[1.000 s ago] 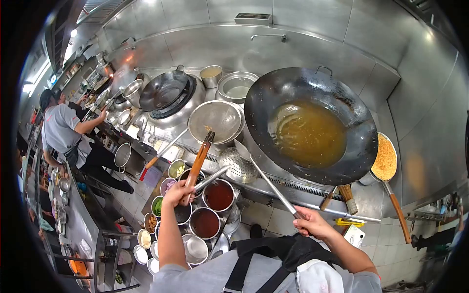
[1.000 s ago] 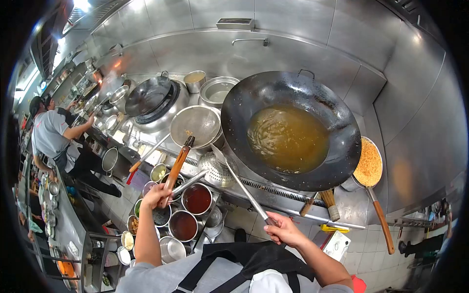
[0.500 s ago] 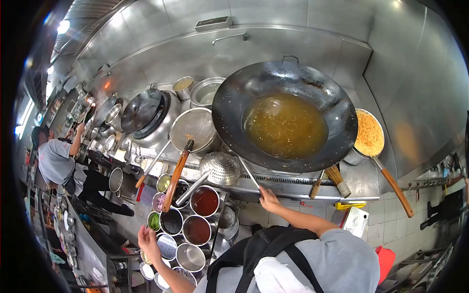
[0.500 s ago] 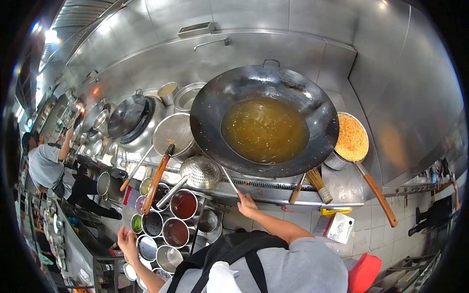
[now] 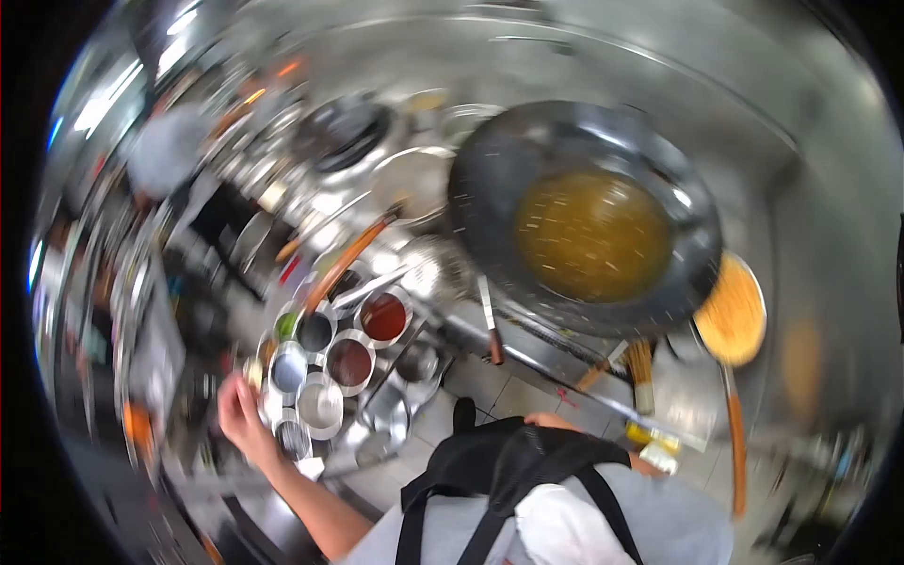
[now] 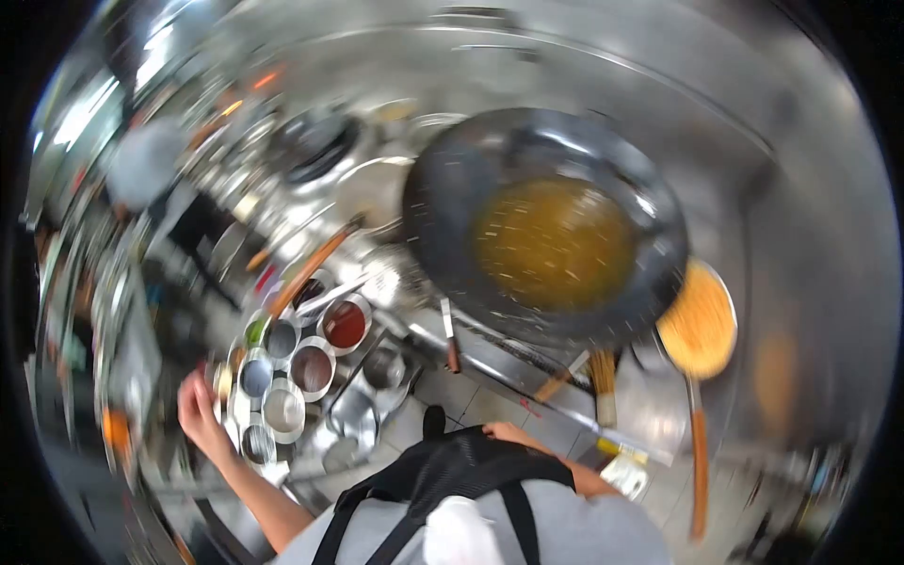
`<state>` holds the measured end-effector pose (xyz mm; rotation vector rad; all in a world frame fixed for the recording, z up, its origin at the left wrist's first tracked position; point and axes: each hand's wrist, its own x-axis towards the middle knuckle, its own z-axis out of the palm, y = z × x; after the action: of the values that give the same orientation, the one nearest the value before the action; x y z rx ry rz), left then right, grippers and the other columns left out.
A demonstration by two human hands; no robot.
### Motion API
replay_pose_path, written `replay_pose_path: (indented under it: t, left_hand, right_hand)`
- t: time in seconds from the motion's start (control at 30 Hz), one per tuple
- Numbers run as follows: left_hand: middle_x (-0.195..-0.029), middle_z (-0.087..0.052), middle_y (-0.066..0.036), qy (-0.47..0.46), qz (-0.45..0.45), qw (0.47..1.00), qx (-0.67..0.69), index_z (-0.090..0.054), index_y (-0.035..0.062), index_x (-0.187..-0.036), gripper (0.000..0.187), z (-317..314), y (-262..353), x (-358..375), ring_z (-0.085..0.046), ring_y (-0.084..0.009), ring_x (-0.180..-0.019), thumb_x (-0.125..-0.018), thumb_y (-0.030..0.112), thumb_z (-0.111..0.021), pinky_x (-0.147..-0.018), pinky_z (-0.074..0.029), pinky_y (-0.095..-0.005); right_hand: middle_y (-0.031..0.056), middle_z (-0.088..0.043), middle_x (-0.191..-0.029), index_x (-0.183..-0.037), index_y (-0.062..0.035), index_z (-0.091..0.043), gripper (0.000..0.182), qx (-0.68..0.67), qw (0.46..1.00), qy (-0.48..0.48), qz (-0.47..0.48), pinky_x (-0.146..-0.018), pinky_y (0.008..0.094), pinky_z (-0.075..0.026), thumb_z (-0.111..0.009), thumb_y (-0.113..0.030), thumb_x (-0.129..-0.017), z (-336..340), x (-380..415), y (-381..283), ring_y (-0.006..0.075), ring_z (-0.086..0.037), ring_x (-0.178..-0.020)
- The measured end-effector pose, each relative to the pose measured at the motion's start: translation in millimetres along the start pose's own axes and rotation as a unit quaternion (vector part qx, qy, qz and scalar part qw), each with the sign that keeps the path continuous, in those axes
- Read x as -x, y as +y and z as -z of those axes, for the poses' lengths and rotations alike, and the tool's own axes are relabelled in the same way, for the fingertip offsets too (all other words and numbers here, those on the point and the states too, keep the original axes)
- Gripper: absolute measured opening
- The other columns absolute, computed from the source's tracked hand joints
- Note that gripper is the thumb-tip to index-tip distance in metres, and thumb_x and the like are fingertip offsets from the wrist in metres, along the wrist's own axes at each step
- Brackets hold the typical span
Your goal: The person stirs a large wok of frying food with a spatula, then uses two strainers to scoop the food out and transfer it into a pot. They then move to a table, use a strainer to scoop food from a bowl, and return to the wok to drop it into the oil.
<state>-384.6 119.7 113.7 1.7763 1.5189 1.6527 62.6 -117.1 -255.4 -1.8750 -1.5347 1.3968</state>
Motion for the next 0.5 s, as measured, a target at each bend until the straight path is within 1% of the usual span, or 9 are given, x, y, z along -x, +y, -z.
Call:
replay_pose_path:
  t: [0.03, 0.07, 0.17, 0.2, 0.23, 0.27, 0.37, 0.43, 0.5]
  left_hand:
    - [-0.1, -0.063, -0.005, 0.024, -0.027, 0.998, 0.055, -0.066, -0.0023, -0.114, 0.025, 11.0, 30.7, 0.3, -0.056, -0.0107, -0.084, -0.102, 0.02, -0.064, -0.074, -0.047, -0.0267]
    - [-0.097, -0.062, -0.006, 0.056, -0.11, 0.982, 0.143, -0.064, -0.0025, -0.116, 0.025, 17.9, 58.2, -0.7, -0.052, -0.0128, -0.081, -0.104, 0.019, -0.061, -0.079, -0.049, -0.0294]
    - [-0.131, -0.053, -0.024, 0.0, -0.328, 0.91, 0.253, -0.055, 0.0039, -0.137, 0.038, 52.8, 178.8, 19.4, -0.06, -0.0277, -0.097, -0.108, 0.028, -0.05, -0.087, -0.055, -0.0468]
    - [-0.152, -0.044, -0.02, -0.153, -0.345, 0.889, 0.258, -0.048, 0.0205, -0.152, 0.05, 77.2, 222.1, 23.3, -0.05, -0.0346, -0.125, -0.107, 0.044, -0.047, -0.112, -0.039, -0.0614]
    - [-0.159, -0.036, -0.019, -0.126, -0.402, 0.85, 0.317, -0.043, 0.0267, -0.156, 0.055, 84.7, 256.1, 28.5, -0.047, -0.0367, -0.129, -0.106, 0.05, -0.044, -0.113, -0.035, -0.0642]
    - [-0.153, -0.045, -0.02, -0.118, -0.457, 0.84, 0.268, -0.047, 0.0167, -0.152, 0.057, 96.0, 298.2, 32.0, -0.049, -0.0371, -0.127, -0.104, 0.047, -0.048, -0.107, -0.04, -0.062]
    - [-0.149, -0.048, -0.019, -0.115, -0.555, 0.821, 0.068, -0.048, 0.0161, -0.15, 0.054, 146.8, 389.5, 67.2, -0.051, -0.0355, -0.124, -0.105, 0.046, -0.047, -0.104, -0.042, -0.0594]
    - [-0.146, -0.049, -0.019, -0.109, -0.55, 0.824, -0.078, -0.049, 0.0157, -0.148, 0.052, 178.6, 443.2, 100.1, -0.052, -0.0345, -0.122, -0.105, 0.045, -0.046, -0.102, -0.043, -0.0577]
    - [-0.144, -0.051, -0.018, -0.137, -0.575, 0.779, -0.209, -0.05, 0.0154, -0.146, 0.05, 192.7, 500.8, 140.7, -0.053, -0.0334, -0.12, -0.106, 0.044, -0.045, -0.1, -0.044, -0.056]
  right_hand:
    - [0.0187, -0.069, -0.126, -0.132, -0.0101, -0.066, 0.045, 0.043, 0.994, -0.068, 0.074, -0.103, 0.0434, -0.049, -0.07, -0.028, -0.09, -25.5, -22.1, 81.1, 0.033, -0.064, -0.121]
    - [0.0187, -0.069, -0.126, -0.132, -0.0101, -0.066, 0.045, 0.073, 0.985, -0.12, 0.099, -0.103, 0.0434, -0.049, -0.07, -0.028, -0.09, -17.0, -19.8, 78.1, 0.033, -0.064, -0.121]
    - [0.019, -0.07, -0.123, -0.129, -0.0078, -0.068, 0.048, 0.132, 0.975, -0.178, -0.034, -0.102, 0.0435, -0.05, -0.074, -0.027, -0.085, -29.0, -7.5, 88.0, 0.0312, -0.066, -0.117]
    - [0.0178, -0.073, -0.117, -0.128, -0.0089, -0.069, 0.048, 0.175, 0.959, -0.223, -0.016, -0.1, 0.0441, -0.051, -0.076, -0.026, -0.083, -30.3, -19.1, 101.8, 0.0305, -0.069, -0.112]
    - [0.0158, -0.075, -0.108, -0.127, -0.0099, -0.07, 0.048, 0.171, 0.958, -0.228, -0.017, -0.095, 0.0441, -0.053, -0.077, -0.027, -0.082, -32.3, -24.7, 120.1, 0.03, -0.071, -0.104]
    - [0.0138, -0.076, -0.098, -0.126, -0.0108, -0.07, 0.049, 0.159, 0.96, -0.23, -0.019, -0.09, 0.0442, -0.055, -0.077, -0.028, -0.081, -43.9, -28.5, 133.8, 0.0295, -0.073, -0.096]
    - [0.0164, -0.076, -0.098, -0.123, -0.0058, -0.071, 0.042, 0.172, 0.94, -0.237, 0.175, -0.085, 0.0418, -0.057, -0.073, -0.025, -0.085, -77.8, -115.0, 106.6, 0.0295, -0.073, -0.091]
    - [0.0195, -0.075, -0.102, -0.12, -0.0016, -0.071, 0.035, 0.127, 0.96, -0.235, 0.08, -0.081, 0.0402, -0.057, -0.069, -0.02, -0.091, -26.8, 2.3, 38.2, 0.0283, -0.073, -0.088]
    - [0.017, -0.074, -0.093, -0.12, -0.0005, -0.07, 0.034, 0.112, 0.954, -0.265, 0.089, -0.076, 0.0384, -0.057, -0.068, -0.017, -0.09, -44.9, -14.2, 38.8, 0.0246, -0.072, -0.08]
